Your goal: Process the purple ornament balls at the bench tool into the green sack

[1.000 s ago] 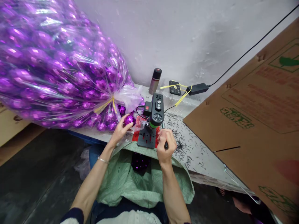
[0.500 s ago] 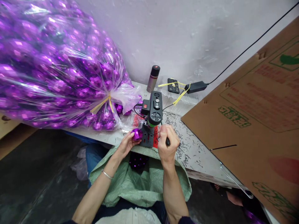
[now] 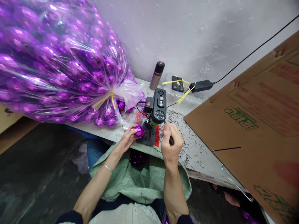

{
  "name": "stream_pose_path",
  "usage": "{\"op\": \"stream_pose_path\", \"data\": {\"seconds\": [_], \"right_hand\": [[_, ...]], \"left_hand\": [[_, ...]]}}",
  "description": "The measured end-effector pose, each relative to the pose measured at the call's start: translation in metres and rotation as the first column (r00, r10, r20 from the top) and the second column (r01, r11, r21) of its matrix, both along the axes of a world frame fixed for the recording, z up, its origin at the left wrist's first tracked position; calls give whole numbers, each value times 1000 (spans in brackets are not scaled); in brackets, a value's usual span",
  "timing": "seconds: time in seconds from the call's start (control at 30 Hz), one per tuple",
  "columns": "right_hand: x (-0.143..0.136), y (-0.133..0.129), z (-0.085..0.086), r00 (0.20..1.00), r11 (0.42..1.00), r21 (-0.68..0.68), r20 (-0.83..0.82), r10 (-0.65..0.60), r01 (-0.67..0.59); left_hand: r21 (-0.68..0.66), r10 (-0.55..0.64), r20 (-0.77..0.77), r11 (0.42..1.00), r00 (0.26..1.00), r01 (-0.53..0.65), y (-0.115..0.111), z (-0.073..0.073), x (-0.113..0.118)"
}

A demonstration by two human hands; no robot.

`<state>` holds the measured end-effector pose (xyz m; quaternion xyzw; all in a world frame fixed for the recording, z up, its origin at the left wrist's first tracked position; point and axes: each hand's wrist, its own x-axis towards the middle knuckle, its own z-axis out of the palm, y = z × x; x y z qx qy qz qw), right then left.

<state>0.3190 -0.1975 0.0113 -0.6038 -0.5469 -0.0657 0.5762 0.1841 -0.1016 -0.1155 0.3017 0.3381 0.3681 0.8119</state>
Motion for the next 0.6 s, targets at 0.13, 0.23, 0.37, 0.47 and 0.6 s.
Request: {"op": "stream_pose_path", "data": {"seconds": [0.13, 0.23, 0.37, 0.47, 0.6], "right_hand": [[0, 0, 0, 1000, 1000, 6, 7, 4, -4], [0, -1, -1, 1000, 1000, 16, 14, 13, -13], [0, -2, -3, 1000, 1000, 23, 22, 20, -21], [0, -3, -6, 999, 999, 31, 23, 23, -24], [0, -3, -8, 999, 999, 36, 26, 23, -24]], "left_hand": [[186, 75, -73, 981, 995, -60, 1, -9, 14], [361, 159, -128, 927, 979, -103, 1, -19, 25], [531, 187, -210, 846, 960, -49, -2, -27, 32], [612, 225, -306, 791, 925, 10, -4, -25, 33], [631, 242, -384, 773, 891, 61, -3, -13, 31]]}}
